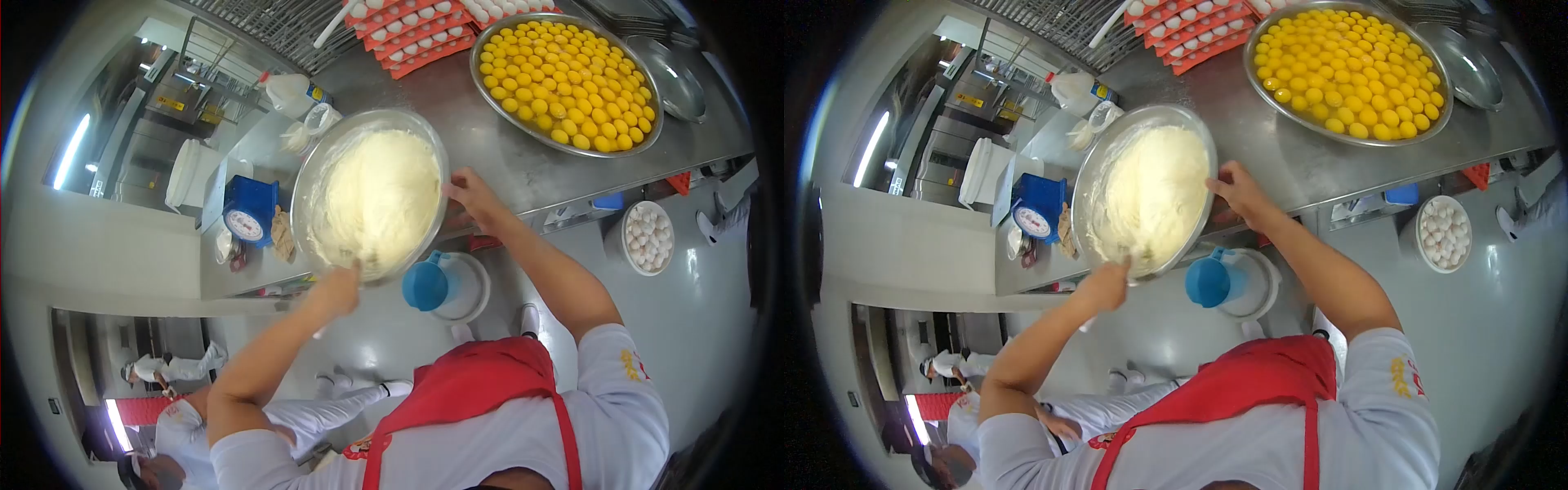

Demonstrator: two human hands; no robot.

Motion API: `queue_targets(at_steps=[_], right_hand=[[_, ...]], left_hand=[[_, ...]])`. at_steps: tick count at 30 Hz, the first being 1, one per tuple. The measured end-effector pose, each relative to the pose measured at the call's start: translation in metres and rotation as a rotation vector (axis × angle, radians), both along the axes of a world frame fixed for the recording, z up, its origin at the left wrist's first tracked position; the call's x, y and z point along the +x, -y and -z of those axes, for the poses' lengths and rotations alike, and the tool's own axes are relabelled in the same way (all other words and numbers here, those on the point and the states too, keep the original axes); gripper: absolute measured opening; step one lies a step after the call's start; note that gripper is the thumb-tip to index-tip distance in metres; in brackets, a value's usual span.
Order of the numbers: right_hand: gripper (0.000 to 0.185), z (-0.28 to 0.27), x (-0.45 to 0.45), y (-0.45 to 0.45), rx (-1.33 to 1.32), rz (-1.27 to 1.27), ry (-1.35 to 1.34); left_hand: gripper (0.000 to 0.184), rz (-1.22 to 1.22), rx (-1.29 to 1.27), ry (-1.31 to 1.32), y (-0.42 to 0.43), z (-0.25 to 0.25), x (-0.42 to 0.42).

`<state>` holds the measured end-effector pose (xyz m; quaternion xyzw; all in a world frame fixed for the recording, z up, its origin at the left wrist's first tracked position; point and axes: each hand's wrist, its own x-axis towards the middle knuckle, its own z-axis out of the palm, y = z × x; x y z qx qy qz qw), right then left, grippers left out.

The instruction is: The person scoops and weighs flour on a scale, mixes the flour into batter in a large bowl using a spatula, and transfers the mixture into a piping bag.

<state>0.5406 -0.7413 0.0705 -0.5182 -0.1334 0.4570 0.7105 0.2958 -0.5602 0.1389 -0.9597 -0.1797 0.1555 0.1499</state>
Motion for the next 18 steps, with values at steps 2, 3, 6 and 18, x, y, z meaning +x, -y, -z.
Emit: queue_targets(at_steps=[2,3,6,18], right_hand=[[0.041,0.002,-0.014,-0.006,0.037,-0.015,-0.052],[0.041,0.004,-0.018,-0.008,0.084,-0.022,-0.089],[0.043,0.006,-0.047,0.012,0.062,-0.084,-0.116],[0.047,0.003,-0.021,0.017,-0.081,-0.052,-0.081]], left_hand=[[0.052,-0.162,-0.463,-0.189,0.039,-0.038,0.059],[0.05,-0.566,-0.725,-0.135,0.058,-0.083,0.095],[0.047,-0.276,-0.601,0.102,-0.001,-0.043,0.055],[0.056,-0.237,-0.376,0.047,-0.062,0.016,0.02]])
